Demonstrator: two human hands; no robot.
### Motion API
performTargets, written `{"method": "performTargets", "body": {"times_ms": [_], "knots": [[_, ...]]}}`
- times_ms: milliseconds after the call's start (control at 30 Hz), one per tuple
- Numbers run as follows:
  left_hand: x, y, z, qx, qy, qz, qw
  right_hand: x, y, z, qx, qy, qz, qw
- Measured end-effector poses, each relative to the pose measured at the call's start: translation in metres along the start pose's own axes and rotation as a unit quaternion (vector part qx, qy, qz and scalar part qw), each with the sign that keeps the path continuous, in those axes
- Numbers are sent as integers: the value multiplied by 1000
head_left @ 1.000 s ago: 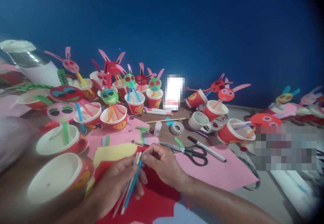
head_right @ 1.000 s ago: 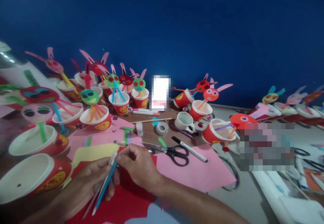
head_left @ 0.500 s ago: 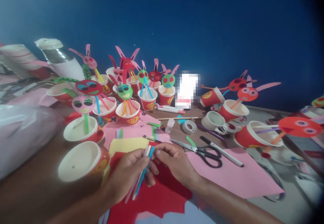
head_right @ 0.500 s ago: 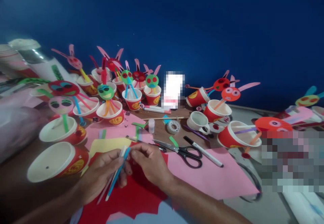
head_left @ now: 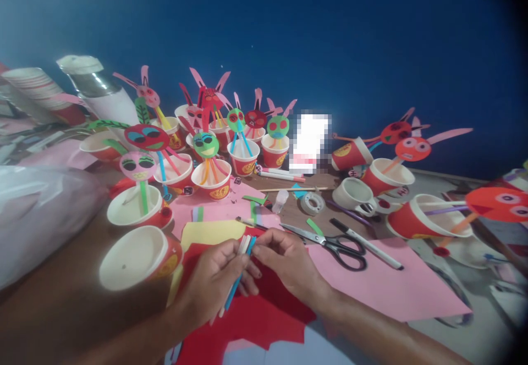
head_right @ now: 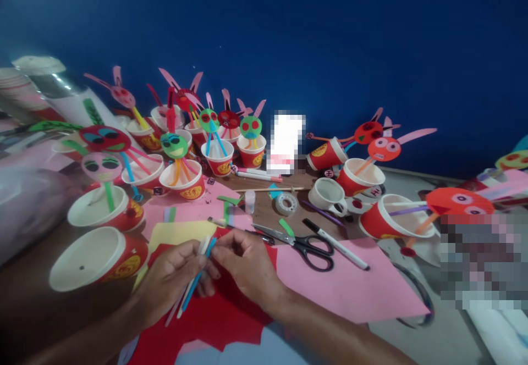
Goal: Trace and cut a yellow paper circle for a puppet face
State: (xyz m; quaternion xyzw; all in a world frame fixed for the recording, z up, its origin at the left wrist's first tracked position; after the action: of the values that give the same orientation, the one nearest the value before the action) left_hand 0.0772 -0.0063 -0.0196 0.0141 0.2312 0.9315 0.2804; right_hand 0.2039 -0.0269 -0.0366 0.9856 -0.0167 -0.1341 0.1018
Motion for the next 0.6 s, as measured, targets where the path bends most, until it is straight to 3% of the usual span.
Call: {"method": "performTargets", "body": {"times_ms": [467,533,600], "knots": [[3,2,2,-62,-99,35,993,1,4,-8,-22,69,24,997],[3,1,0,-47,-65,20,997,1,4,-10,-23,69,20,997],[1,-1,-3,-15,29,-31,999,1,4,-13,-20,54,9,998]]}}
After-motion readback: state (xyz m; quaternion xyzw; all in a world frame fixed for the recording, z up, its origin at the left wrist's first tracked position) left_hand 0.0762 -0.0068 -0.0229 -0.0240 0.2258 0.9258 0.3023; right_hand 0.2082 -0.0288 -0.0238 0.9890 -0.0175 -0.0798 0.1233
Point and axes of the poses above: each hand's wrist, its own y-axis away from the middle knuckle, its own x-axis out of the back of the hand, z = x × y, the point moved 4 cm from there along -y, towards the middle knuckle
